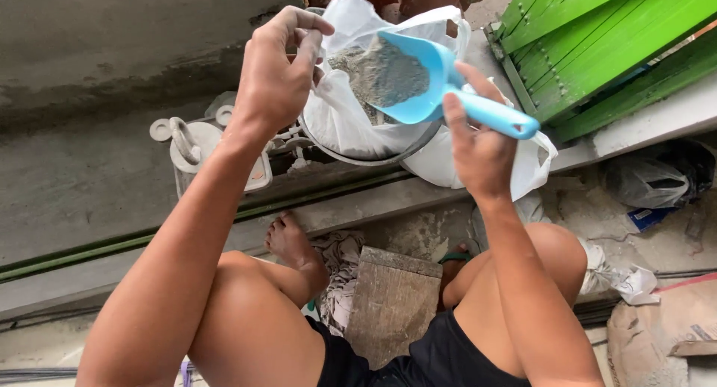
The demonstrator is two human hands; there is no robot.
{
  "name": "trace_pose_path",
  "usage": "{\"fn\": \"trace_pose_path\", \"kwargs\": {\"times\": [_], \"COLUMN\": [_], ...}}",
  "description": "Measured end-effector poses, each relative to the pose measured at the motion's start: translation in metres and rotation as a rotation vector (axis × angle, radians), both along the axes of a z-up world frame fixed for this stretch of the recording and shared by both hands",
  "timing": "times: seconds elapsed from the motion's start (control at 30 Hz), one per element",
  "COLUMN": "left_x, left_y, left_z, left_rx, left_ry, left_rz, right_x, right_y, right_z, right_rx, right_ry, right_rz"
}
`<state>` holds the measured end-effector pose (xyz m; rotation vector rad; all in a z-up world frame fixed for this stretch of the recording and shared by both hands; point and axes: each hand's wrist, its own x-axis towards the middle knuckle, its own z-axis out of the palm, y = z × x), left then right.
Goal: The person scoops a grey granular substance from a white plastic bag using a blue plastic scoop and pours it into a white bucket. The person repeats this scooping and pouring action multiple times to transfer the material between the containers.
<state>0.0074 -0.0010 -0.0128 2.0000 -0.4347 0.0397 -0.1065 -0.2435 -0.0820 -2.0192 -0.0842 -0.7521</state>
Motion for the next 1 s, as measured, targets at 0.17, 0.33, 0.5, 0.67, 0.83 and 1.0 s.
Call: {"fn": "trace_pose_path", "kwargs": {"times": [0.17,0.33,0.5,0.67,0.83,1.0], "left_x": [0.002,0.009,0.049,0.076,0.091,0.096], "left_y": [0.002,0.005,-0.042,-0.124,-0.152,-0.159], "left_z": [0.000,0.007,0.006,0.004,-0.014,-0.009], "left_rx": [-0.004,0.192,0.405,0.688,0.857,0.652], "left_ry": [-0.054,-0.189,-0.558,-0.418,-0.230,-0.396], "left_rz": [0.004,0.039,-0.095,-0.370,-0.499,-0.459], "right_x": [0.004,0.017,0.026,0.031,0.029,0.027], "right_y": [0.010,0.008,0.024,0.018,0.012,0.019], "right_z": [0.010,0.015,0.010,-0.018,-0.044,-0.039], "right_rx": [-0.089,-0.334,-0.633,-0.470,-0.462,-0.375], "right_ry": [-0.044,-0.068,-0.076,-0.109,-0.161,-0.029], "right_rz": [0.203,0.350,0.341,0.279,0.204,0.266]}}
